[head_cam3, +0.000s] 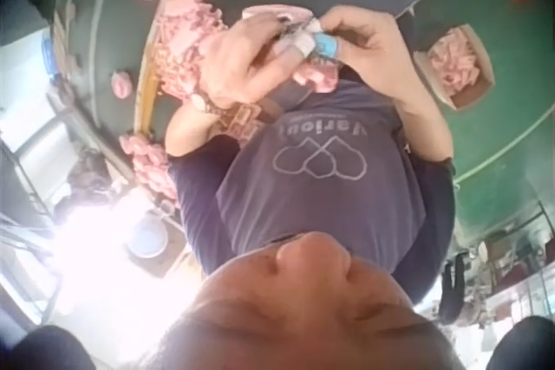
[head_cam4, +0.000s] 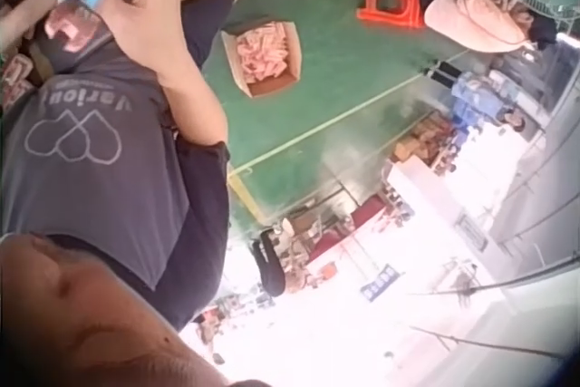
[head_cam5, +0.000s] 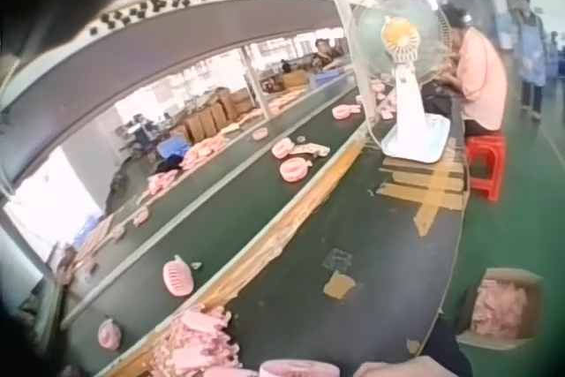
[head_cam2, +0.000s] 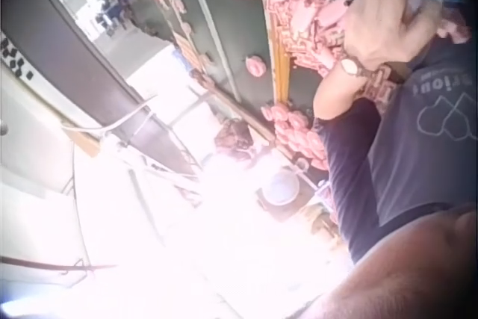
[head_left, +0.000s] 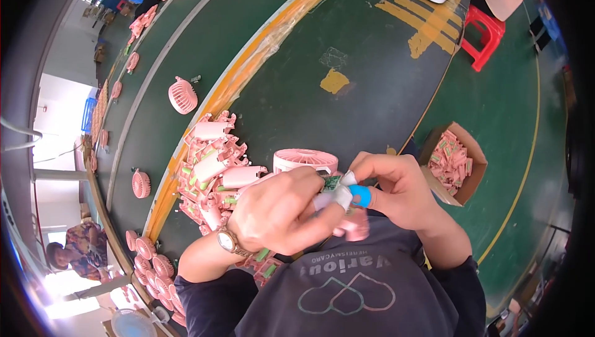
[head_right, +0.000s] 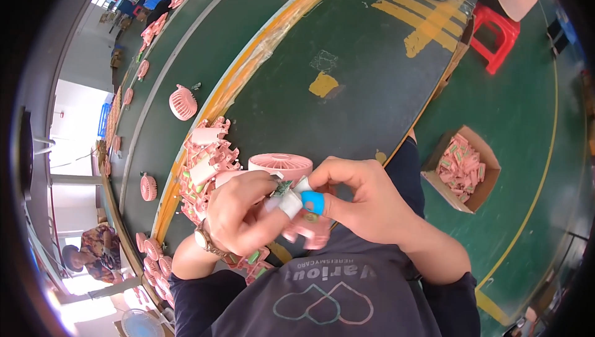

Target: The person assembles small handheld fans by taking fan heads, circuit components, and casings from a conveyor line and wiring and fitting them into the plastic handles.

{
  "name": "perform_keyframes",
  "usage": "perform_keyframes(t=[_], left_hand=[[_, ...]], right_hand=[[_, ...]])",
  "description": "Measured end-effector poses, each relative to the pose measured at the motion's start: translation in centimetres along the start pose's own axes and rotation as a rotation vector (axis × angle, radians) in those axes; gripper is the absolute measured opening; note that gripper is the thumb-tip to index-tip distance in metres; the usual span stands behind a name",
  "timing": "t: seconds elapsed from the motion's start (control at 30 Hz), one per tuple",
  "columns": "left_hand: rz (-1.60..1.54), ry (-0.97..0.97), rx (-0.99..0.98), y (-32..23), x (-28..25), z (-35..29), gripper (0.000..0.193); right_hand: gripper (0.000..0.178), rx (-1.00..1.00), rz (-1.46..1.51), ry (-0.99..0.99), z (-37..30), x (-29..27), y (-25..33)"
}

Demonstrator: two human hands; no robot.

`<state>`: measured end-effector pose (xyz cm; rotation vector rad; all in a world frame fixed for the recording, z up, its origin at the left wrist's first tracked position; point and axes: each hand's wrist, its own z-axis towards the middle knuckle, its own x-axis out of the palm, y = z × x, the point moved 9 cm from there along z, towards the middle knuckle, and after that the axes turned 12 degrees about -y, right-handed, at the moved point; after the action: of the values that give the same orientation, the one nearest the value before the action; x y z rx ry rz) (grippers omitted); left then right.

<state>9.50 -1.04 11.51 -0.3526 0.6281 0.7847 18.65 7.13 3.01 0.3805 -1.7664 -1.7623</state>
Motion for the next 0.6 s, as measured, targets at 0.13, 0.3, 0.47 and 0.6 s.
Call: perform_keyframes(t=[0.13, 0.3, 0.47, 0.6], left_hand=[[-0.284, 0.061, -0.670, 4.4, 0.6, -0.5, 0.029], [-0.690, 0.014, -1.162, 5.1, 2.1, -2.7, 0.022], [-0.751, 0.022, -1.210, 5.5, 2.4, -3.3, 0.019], [-0.787, 0.048, -1.265, 5.6, 2.5, -3.2, 0.017]], right_hand=[[0.015, -0.096, -0.045, -0.163, -0.2, -0.8, 1.2], [0.031, -0.828, -0.774, -0.331, -1.5, 0.6, 6.9], [0.027, -1.006, -0.971, -0.395, -2.4, 2.0, 7.5], [0.020, -1.090, -1.067, -0.461, -2.7, 2.7, 7.2]])
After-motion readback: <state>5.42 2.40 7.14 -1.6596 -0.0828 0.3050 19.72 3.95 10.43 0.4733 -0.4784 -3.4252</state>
